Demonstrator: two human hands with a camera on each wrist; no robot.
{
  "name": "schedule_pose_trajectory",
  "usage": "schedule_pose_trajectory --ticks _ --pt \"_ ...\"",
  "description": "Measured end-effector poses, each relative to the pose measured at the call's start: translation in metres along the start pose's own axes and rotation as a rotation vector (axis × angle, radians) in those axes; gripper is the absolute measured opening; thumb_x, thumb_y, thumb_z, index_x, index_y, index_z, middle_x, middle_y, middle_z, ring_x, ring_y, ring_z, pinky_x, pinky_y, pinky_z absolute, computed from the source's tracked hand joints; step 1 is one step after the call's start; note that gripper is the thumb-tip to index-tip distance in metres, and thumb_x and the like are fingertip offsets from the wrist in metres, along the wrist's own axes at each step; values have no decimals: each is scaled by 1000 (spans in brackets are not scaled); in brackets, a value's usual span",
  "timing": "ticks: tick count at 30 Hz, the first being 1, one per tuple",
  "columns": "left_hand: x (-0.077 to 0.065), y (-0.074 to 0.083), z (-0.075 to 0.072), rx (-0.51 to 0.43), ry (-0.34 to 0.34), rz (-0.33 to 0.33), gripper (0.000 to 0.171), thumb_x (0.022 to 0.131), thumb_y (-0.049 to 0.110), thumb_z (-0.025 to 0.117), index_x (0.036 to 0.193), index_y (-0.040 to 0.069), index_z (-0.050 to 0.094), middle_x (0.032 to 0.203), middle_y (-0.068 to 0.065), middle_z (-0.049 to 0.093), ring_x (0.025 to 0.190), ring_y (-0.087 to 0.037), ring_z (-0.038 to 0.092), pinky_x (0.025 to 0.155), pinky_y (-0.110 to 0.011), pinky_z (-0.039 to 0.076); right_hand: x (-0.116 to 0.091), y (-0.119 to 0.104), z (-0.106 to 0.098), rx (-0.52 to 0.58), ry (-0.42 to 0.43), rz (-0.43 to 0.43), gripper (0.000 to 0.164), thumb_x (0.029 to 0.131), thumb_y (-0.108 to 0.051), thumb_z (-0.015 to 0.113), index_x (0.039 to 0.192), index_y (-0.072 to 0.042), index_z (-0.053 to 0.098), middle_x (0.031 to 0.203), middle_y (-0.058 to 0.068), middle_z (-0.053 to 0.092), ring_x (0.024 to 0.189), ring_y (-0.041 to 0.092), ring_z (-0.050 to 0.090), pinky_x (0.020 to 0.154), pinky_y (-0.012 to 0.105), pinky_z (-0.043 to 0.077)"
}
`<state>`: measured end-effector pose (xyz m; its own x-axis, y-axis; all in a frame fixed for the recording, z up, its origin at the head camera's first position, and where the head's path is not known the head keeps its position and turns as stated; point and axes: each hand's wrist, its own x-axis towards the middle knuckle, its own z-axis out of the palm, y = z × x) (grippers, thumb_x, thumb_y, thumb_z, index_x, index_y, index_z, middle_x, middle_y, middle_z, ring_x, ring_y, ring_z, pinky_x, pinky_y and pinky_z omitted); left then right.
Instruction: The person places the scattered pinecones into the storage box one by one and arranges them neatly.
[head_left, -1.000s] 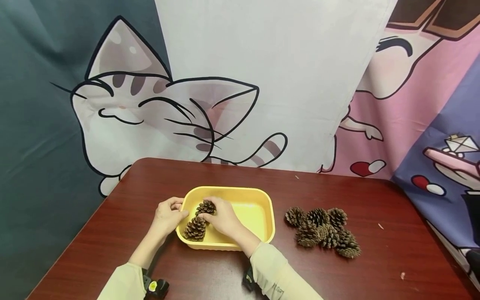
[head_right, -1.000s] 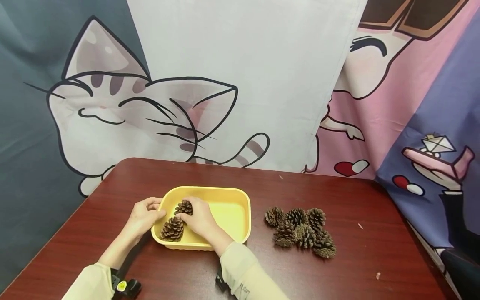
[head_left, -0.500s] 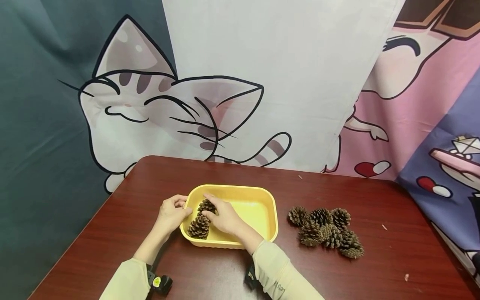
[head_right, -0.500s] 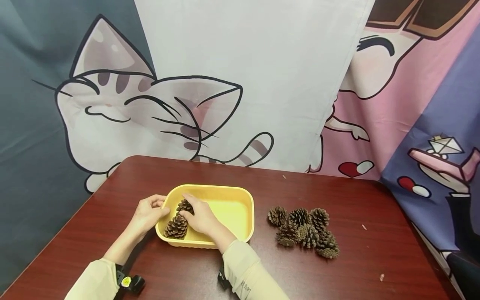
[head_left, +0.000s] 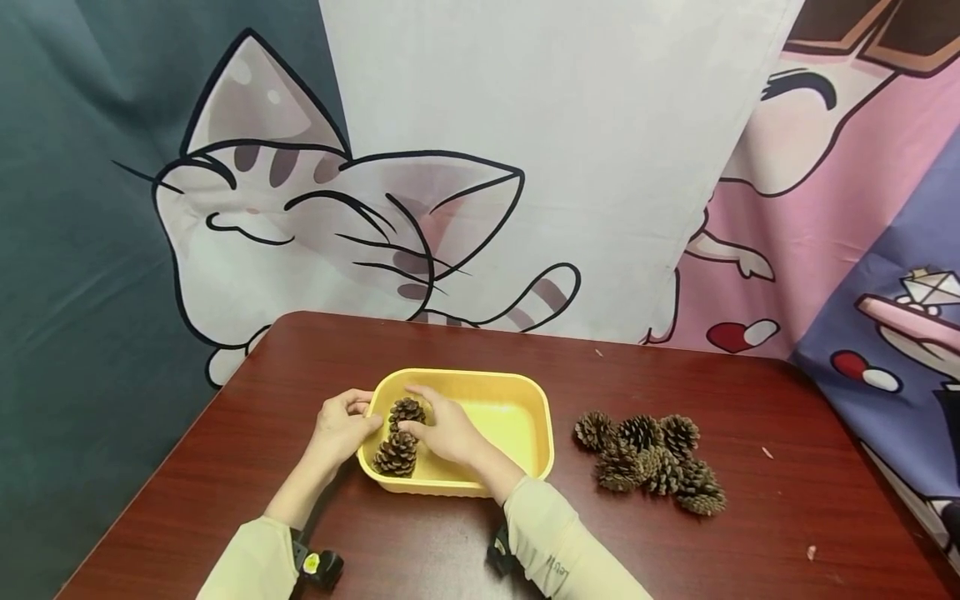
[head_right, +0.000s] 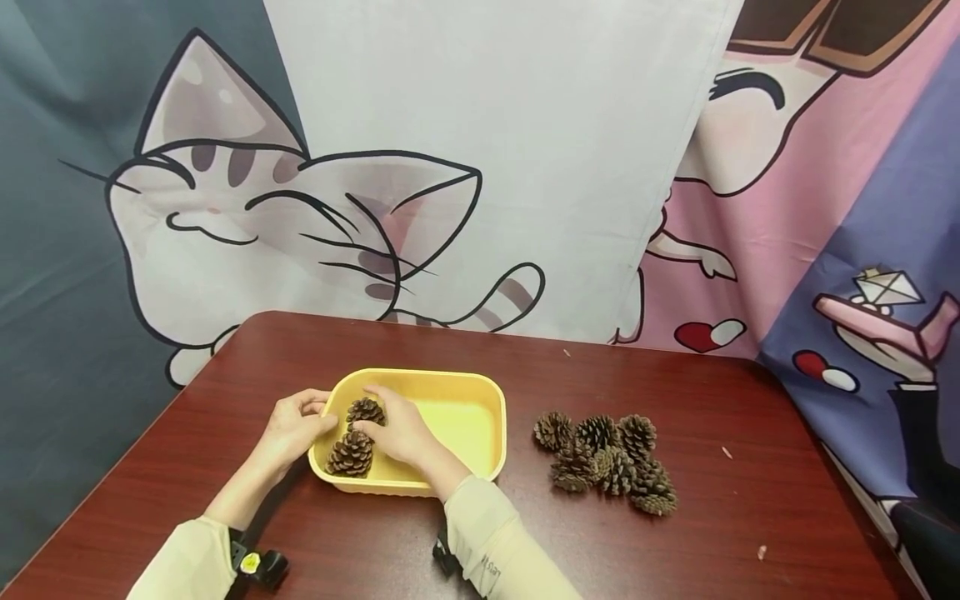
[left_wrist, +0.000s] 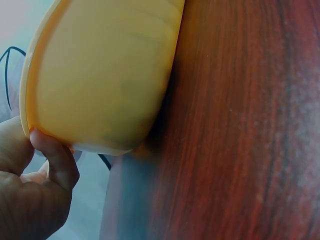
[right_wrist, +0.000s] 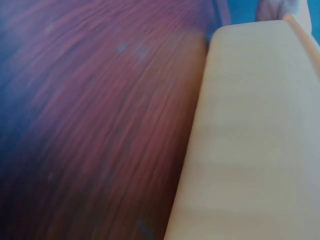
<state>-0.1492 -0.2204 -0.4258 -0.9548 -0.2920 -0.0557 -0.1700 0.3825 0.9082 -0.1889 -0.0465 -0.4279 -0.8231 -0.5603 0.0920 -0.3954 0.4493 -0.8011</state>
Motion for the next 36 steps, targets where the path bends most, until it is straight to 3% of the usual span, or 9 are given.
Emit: schedule_pose_trajectory --ticks 8,15,22,32,36 --pt "0 0 -1 -8 7 -1 33 72 -2 64 104 -4 62 71 1 58 62 -5 54 55 -19 48 -6 -5 -7 122 -12 58 51 89 -35 61 136 -20 47 139 2 47 129 25 41 105 45 34" --pt "-3 0 -2 -3 18 -10 32 72 -2 65 104 -4 62 73 -1 59 63 -5 54 55 -19 48 -17 -6 -24 87 -76 -49 54 91 -44 54 137 -17 46 140 -3 46 131 17 38 108 40 31" --pt "0 0 0 9 18 -18 32 72 -1 65 104 -2 63 74 -1 58 64 -7 53 56 -20 48 -34 -2 -51 7 -86 -113 55 90 -46 54 137 -19 46 139 -7 47 131 15 38 106 42 33" --pt "-1 3 0 35 22 -26 33 72 1 64 105 -1 63 76 -2 58 67 -9 53 57 -21 49 -67 8 -91 -44 -2 -170 51 87 -41 62 134 -24 49 139 -2 47 130 15 40 106 41 33" --pt "-1 4 0 56 26 -16 33 70 1 64 103 0 64 74 -1 57 65 -8 53 56 -21 48 -84 14 -107 -68 52 -163 48 86 -42 63 131 -30 50 136 -10 49 127 12 44 103 41 38"
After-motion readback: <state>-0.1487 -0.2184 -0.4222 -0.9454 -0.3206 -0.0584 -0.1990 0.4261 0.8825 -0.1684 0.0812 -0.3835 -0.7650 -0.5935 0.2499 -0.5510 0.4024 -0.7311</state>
